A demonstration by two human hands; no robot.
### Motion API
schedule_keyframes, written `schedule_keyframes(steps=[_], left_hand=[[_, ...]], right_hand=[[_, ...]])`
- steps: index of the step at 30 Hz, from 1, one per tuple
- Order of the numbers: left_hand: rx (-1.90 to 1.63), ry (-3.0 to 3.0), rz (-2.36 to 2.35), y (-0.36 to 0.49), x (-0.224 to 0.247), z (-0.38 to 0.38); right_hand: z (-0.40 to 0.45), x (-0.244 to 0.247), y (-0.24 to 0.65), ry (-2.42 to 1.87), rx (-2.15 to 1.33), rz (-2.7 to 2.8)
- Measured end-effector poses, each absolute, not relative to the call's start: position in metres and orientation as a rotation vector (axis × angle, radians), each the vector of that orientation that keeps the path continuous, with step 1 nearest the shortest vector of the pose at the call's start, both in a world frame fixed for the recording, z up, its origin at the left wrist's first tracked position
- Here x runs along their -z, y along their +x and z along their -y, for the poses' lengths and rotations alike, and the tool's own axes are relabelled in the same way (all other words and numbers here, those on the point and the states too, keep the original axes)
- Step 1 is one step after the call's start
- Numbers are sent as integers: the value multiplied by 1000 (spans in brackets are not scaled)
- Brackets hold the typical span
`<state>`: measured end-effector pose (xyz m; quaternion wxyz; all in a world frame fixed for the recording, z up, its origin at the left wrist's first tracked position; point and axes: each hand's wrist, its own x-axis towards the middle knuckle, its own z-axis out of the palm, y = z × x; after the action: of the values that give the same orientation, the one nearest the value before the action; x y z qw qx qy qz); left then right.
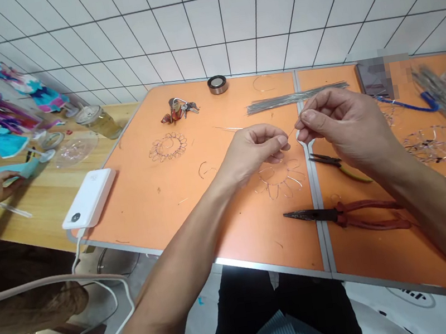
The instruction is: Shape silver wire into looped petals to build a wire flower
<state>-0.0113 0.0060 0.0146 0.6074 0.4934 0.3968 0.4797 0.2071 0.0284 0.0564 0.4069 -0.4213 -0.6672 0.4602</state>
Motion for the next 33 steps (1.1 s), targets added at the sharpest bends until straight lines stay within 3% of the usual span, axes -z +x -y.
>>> schedule_keyframes(steps=[10,17,26,33], left_hand=[[-1211,1416,-1385,-34,-3,-23],[-914,1545,-1550,-39,9,-30],[-797,1627,-1583,-36,30,-47],[-660,1591,-1574,-31,13,-36]], right_hand=[[-28,-46,203,-1310,-914,1849],[-35,-18,197,-1316,-851,1938],[-36,-15,192,-1313,-847,1988],[-42,1,188,-1243,-759,1874]])
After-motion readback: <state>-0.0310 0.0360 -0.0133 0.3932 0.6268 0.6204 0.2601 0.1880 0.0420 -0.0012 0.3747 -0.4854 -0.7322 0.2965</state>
